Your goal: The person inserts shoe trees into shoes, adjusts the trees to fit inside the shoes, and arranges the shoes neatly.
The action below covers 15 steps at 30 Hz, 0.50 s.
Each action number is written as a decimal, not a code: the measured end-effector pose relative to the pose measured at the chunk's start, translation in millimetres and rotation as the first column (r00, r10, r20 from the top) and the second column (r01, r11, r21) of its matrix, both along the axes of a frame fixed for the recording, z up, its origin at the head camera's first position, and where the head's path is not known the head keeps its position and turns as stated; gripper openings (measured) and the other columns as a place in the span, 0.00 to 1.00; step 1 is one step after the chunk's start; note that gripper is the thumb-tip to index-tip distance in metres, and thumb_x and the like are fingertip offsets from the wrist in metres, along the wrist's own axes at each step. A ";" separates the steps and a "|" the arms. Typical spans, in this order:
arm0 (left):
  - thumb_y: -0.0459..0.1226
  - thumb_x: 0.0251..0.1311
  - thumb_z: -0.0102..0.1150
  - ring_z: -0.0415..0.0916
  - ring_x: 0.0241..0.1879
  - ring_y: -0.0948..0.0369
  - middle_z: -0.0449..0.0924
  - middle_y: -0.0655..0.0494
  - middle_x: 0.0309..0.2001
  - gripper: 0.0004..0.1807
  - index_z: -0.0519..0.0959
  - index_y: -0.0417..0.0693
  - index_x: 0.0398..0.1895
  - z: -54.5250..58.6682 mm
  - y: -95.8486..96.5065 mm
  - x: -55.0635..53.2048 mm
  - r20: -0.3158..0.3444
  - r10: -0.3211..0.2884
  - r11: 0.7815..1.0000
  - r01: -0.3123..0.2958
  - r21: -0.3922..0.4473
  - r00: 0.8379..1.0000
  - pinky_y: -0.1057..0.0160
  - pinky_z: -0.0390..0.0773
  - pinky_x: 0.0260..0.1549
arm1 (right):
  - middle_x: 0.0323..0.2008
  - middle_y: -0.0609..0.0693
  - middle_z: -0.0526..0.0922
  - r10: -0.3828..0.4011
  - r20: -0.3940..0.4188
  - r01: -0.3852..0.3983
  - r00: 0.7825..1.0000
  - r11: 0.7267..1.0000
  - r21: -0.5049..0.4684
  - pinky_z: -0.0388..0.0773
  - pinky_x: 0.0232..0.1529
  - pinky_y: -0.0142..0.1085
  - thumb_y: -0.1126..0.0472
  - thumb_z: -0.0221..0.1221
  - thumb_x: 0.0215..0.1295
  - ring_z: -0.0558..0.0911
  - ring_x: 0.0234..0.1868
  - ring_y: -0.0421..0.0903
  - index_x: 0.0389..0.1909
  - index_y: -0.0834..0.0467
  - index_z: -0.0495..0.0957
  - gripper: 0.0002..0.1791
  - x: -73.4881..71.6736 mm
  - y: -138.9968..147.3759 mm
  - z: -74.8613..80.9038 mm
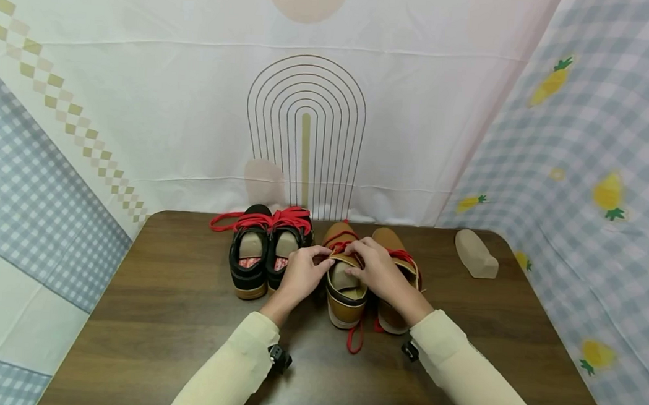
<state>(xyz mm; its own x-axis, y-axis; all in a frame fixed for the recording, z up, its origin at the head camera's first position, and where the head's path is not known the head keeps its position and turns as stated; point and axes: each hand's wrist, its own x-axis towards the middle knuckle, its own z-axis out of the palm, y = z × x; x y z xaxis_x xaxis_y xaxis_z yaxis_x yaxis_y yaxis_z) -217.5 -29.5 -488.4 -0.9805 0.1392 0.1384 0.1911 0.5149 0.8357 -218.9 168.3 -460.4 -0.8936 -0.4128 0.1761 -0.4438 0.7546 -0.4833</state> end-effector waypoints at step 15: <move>0.38 0.68 0.67 0.86 0.40 0.59 0.90 0.52 0.44 0.10 0.89 0.49 0.49 1.2 0.7 0.6 -0.005 -0.004 1.000 0.003 -0.007 1.000 0.59 0.84 0.38 | 0.49 0.56 0.79 -0.031 -0.135 0.046 0.990 0.993 0.112 0.79 0.48 0.49 0.61 0.77 0.57 0.77 0.47 0.57 0.47 0.55 0.78 0.21 1.0 -6.1 -11.9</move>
